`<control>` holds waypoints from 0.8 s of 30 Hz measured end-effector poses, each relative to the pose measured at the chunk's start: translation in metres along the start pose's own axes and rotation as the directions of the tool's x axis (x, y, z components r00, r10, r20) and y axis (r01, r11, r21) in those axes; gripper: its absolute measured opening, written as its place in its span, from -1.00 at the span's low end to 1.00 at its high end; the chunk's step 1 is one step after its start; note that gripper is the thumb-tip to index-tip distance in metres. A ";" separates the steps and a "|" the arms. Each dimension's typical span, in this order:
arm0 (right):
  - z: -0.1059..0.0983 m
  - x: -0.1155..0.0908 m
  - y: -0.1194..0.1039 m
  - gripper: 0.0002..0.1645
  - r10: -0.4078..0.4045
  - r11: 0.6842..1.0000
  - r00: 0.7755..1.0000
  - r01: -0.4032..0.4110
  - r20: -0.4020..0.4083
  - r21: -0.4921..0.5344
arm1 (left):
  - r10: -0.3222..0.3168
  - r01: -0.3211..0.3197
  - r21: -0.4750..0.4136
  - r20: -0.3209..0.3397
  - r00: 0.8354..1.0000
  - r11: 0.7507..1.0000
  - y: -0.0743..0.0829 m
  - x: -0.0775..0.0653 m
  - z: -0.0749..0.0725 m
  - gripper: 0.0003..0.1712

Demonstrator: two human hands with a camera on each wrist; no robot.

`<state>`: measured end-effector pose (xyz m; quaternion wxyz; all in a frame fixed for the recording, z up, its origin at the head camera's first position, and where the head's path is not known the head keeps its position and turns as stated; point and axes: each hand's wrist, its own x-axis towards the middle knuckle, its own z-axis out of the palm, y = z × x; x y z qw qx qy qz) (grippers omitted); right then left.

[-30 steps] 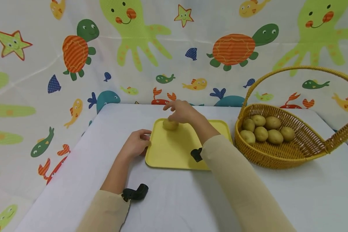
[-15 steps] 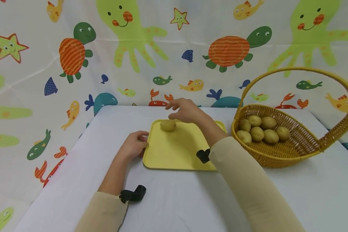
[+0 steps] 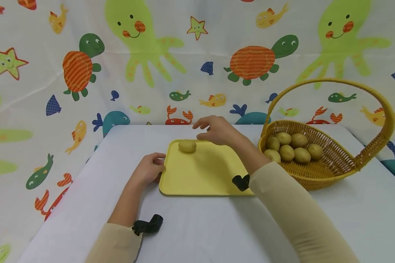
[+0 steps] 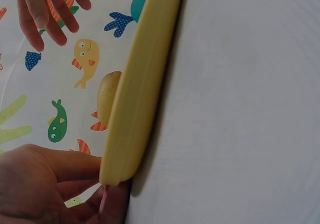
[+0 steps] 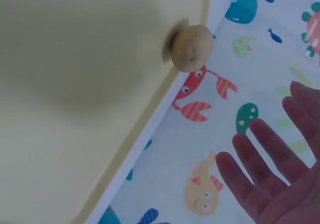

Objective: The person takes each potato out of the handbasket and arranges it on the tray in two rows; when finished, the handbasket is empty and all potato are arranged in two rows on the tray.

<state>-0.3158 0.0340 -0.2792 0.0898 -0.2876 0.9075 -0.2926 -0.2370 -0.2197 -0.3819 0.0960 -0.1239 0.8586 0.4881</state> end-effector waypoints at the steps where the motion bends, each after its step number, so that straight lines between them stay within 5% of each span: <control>1: 0.000 -0.002 0.000 -0.54 0.001 1.000 1.000 -0.001 -0.001 -0.004 | -0.002 0.002 -0.002 0.003 1.000 1.000 -0.002 0.000 0.000 -0.38; 24: -0.042 -0.049 0.033 -0.52 0.024 0.993 0.998 -0.029 -0.052 -0.111 | 0.009 -0.010 0.031 0.027 1.000 0.999 -0.002 0.000 0.000 -0.37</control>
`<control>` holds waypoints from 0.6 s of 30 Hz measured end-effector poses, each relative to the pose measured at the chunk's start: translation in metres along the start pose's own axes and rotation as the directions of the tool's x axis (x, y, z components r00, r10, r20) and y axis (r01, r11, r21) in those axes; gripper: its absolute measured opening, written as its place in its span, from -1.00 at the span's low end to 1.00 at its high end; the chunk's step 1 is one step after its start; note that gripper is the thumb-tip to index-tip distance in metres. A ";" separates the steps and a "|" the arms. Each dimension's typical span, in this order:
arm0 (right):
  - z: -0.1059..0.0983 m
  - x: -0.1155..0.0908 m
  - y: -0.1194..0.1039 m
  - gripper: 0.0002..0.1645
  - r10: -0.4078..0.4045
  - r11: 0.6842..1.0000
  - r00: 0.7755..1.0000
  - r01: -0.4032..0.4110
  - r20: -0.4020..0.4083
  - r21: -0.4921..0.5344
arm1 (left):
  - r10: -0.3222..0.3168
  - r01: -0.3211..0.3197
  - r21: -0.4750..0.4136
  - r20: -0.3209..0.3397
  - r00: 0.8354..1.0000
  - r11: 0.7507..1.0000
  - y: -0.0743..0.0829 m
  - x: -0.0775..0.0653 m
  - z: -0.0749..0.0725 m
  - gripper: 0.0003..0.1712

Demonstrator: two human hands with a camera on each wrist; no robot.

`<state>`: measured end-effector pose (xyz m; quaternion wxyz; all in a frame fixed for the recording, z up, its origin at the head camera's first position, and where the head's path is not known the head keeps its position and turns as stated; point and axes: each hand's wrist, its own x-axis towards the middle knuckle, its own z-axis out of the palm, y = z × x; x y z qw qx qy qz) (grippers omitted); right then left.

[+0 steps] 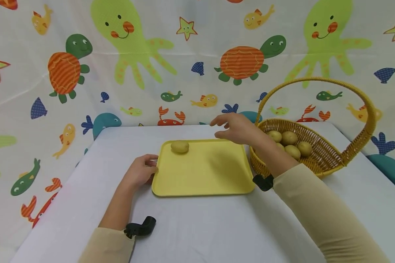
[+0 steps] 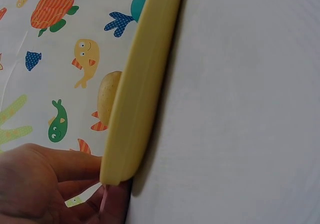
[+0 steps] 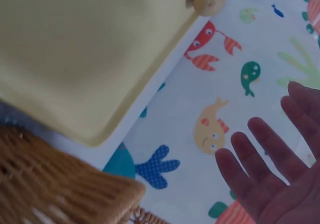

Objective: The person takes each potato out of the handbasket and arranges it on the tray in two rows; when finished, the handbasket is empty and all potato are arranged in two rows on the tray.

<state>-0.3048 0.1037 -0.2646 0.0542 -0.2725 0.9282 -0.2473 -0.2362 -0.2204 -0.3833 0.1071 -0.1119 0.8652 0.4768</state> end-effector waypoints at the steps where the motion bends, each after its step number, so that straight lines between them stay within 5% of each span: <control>1: -0.002 -0.001 0.002 -0.52 0.004 1.000 1.000 -0.004 0.001 -0.006 | 0.000 0.000 -0.001 -0.001 1.000 1.000 0.000 0.000 0.000 -0.37; 18: -0.032 -0.021 0.025 -0.63 0.041 0.999 0.998 -0.042 0.042 0.023 | -0.013 0.013 -0.005 -0.001 1.000 1.000 0.000 0.001 -0.001 -0.36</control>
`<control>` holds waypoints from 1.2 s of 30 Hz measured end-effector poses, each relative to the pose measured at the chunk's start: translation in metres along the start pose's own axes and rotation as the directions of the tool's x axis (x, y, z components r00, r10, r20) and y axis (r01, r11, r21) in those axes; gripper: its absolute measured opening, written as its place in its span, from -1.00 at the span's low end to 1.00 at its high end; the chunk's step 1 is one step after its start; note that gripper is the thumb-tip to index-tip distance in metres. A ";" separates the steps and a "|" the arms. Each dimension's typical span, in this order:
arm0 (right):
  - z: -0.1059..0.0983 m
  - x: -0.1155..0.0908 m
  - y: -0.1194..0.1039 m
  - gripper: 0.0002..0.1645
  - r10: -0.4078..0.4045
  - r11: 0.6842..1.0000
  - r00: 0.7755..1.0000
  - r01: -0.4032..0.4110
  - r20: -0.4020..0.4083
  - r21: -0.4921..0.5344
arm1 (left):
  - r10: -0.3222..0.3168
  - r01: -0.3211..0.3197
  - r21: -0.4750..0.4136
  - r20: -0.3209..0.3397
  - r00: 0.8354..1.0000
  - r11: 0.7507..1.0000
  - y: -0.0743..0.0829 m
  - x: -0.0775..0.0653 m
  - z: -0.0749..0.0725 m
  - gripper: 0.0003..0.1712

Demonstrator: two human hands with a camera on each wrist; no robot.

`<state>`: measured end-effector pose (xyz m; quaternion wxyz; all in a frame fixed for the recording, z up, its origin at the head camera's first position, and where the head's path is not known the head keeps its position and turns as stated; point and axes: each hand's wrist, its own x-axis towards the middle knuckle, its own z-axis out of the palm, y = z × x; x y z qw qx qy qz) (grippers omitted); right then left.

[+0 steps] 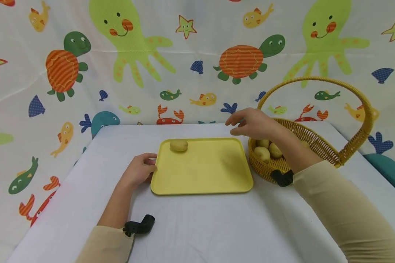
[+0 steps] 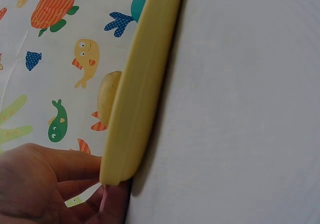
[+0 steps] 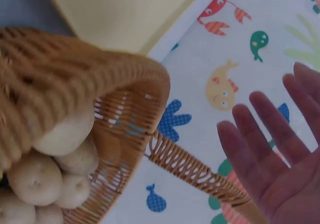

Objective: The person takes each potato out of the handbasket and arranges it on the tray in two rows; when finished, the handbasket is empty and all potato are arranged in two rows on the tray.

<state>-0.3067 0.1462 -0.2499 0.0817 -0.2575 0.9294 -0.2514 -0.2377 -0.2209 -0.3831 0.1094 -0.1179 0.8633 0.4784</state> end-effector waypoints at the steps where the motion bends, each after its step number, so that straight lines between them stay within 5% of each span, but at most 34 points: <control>1: -0.001 -0.001 0.001 -0.64 -0.006 1.000 1.000 0.006 0.011 0.003 | 0.001 -0.001 0.000 0.000 1.000 1.000 0.000 0.000 0.000 -0.36; 19: -0.028 -0.012 0.030 -0.62 0.075 0.997 0.970 -0.072 0.230 -0.023 | 0.007 -0.007 -0.004 0.001 1.000 1.000 0.000 0.000 -0.001 -0.36; 36: -0.034 -0.011 0.072 -0.59 0.157 0.988 0.950 -0.154 0.269 -0.035 | -0.004 0.004 0.004 -0.008 1.000 1.000 0.000 0.002 -0.001 -0.37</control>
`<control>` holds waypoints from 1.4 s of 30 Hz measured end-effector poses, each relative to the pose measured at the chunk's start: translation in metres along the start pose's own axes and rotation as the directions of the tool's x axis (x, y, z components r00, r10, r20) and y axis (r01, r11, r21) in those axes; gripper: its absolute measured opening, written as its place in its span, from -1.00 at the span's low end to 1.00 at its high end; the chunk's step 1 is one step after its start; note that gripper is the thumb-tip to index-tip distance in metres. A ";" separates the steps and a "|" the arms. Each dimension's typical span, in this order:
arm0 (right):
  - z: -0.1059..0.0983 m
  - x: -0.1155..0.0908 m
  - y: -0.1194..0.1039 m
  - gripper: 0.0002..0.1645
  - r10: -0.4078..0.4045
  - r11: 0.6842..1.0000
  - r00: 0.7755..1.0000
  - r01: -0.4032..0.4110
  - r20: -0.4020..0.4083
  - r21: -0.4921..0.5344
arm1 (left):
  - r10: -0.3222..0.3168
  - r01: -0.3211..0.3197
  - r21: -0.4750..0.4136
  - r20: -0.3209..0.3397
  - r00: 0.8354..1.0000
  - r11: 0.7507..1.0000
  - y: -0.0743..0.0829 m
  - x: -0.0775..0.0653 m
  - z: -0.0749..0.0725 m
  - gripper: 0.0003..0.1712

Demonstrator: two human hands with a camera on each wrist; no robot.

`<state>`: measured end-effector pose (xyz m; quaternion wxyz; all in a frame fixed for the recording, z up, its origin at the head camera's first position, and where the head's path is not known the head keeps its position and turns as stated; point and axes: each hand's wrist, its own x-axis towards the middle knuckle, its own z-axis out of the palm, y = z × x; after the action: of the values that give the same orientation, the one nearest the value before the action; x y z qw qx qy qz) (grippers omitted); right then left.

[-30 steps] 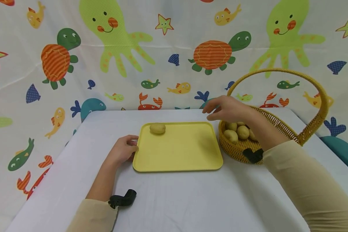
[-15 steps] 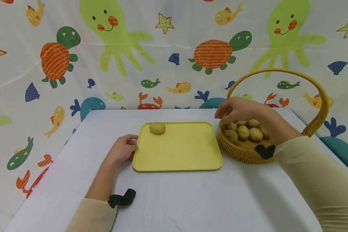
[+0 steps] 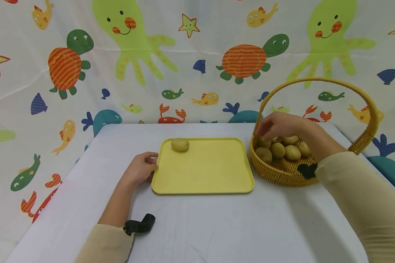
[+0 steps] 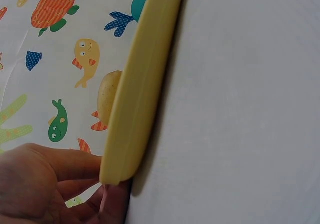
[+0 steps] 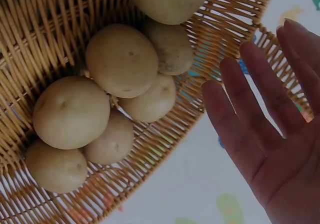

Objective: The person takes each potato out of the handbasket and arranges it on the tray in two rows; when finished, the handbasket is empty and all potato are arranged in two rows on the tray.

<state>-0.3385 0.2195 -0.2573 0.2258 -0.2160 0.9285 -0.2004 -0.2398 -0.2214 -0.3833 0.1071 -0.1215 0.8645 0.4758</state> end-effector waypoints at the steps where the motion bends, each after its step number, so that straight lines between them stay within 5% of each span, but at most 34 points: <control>1: 0.000 0.001 0.001 -0.59 0.007 1.000 1.000 -0.007 0.006 -0.002 | -0.002 0.002 0.001 0.000 1.000 1.000 0.000 0.000 0.000 -0.37; 24: 0.011 0.015 0.006 -0.50 0.114 0.993 0.985 -0.109 0.130 -0.045 | 0.002 -0.002 0.000 -0.017 1.000 1.000 0.001 0.000 0.001 -0.38; 33: 0.019 0.019 0.007 -0.29 0.152 0.986 0.962 -0.162 0.226 0.028 | 0.004 -0.004 -0.001 -0.014 1.000 1.000 -0.001 0.000 0.000 -0.37; 42: 0.021 0.026 0.005 -0.45 0.168 0.985 0.944 -0.175 0.284 -0.001 | 0.003 -0.003 0.000 -0.008 1.000 1.000 0.000 0.001 -0.001 -0.37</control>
<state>-0.3503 0.2051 -0.2849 0.3756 -0.1583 0.8994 -0.1583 -0.2408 -0.2227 -0.3835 0.1031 -0.1219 0.8651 0.4755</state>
